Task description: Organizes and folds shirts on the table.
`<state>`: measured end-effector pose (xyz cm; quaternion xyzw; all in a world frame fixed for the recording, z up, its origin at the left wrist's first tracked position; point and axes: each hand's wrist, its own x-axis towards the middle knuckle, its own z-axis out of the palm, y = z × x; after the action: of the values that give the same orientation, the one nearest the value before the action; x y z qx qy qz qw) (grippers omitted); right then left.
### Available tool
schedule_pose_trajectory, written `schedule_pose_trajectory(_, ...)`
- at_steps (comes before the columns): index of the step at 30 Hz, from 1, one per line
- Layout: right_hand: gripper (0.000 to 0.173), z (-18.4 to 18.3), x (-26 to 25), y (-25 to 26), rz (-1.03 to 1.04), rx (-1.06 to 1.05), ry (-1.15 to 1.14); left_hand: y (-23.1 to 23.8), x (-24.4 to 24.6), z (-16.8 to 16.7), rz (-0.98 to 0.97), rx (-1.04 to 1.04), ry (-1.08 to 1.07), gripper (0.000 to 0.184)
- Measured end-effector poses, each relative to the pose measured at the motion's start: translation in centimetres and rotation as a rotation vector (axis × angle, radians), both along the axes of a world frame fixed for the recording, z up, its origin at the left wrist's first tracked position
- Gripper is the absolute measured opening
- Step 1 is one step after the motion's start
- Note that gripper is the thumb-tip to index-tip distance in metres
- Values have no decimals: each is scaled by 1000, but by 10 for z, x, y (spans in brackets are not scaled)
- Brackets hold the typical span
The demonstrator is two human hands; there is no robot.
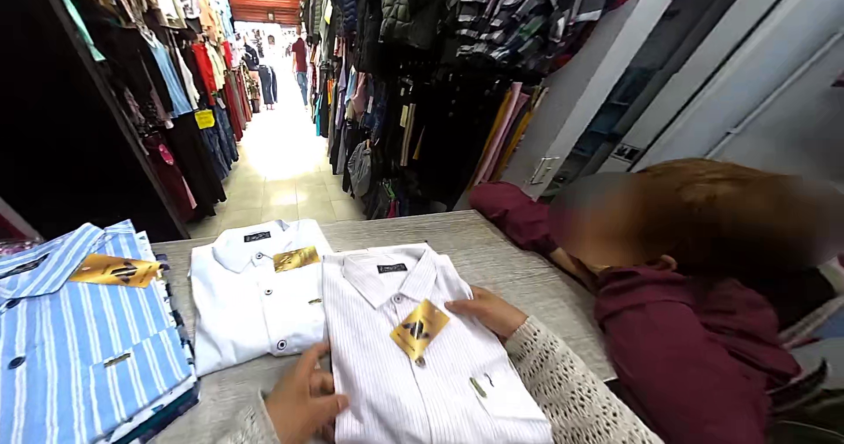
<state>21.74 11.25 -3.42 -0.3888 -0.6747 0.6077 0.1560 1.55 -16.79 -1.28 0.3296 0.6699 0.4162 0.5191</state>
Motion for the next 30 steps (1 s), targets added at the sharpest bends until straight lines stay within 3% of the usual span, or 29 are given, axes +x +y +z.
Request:
schedule_pose_trajectory(3, 42, 2, 21, -11, 13, 18, -10, -13, -1, -6, -23, 41, 90, 71)
schedule_pose_trajectory(6, 60, -5, 30, 1, -45, 332, -28, -6, -18, -4, 58, 229, 354, 47)
schedule_pose_trajectory(8, 65, -10, 28, 18, -32, 531, -67, 15, -34, 0, 111, 269, 543, 44)
schedule_pose_trajectory(10, 61, -10, 18, 28, 6, 597, -155, 47, -52, 1, 153, 168, 607, 50)
schedule_pose_trajectory(12, 58, -9, 5, 30, 37, 531, -231, 76, -62, 0, 177, 46, 530, 57)
schedule_pose_trajectory(15, 49, -5, -4, 32, 27, 368, -197, 98, -63, 1, 218, 43, 379, 58)
schedule_pose_trajectory(20, 11, -5, 2, 23, -33, 106, 151, 108, -60, -11, 234, 78, 264, 39)
schedule_pose_trajectory(23, 13, -4, 8, 17, -61, -60, 360, 109, -62, -18, 260, 128, 286, 22)
schedule_pose_trajectory(26, 19, 2, 12, 10, -84, -115, 496, 103, -59, -27, 343, 417, 145, 10)
schedule_pose_trajectory(28, 20, 5, 16, 6, -79, -106, 593, 99, -54, -31, 350, 663, -110, 16)
schedule_pose_trajectory(30, 20, 5, 19, 4, -53, -97, 652, 95, -48, -30, 330, 765, -329, 23)
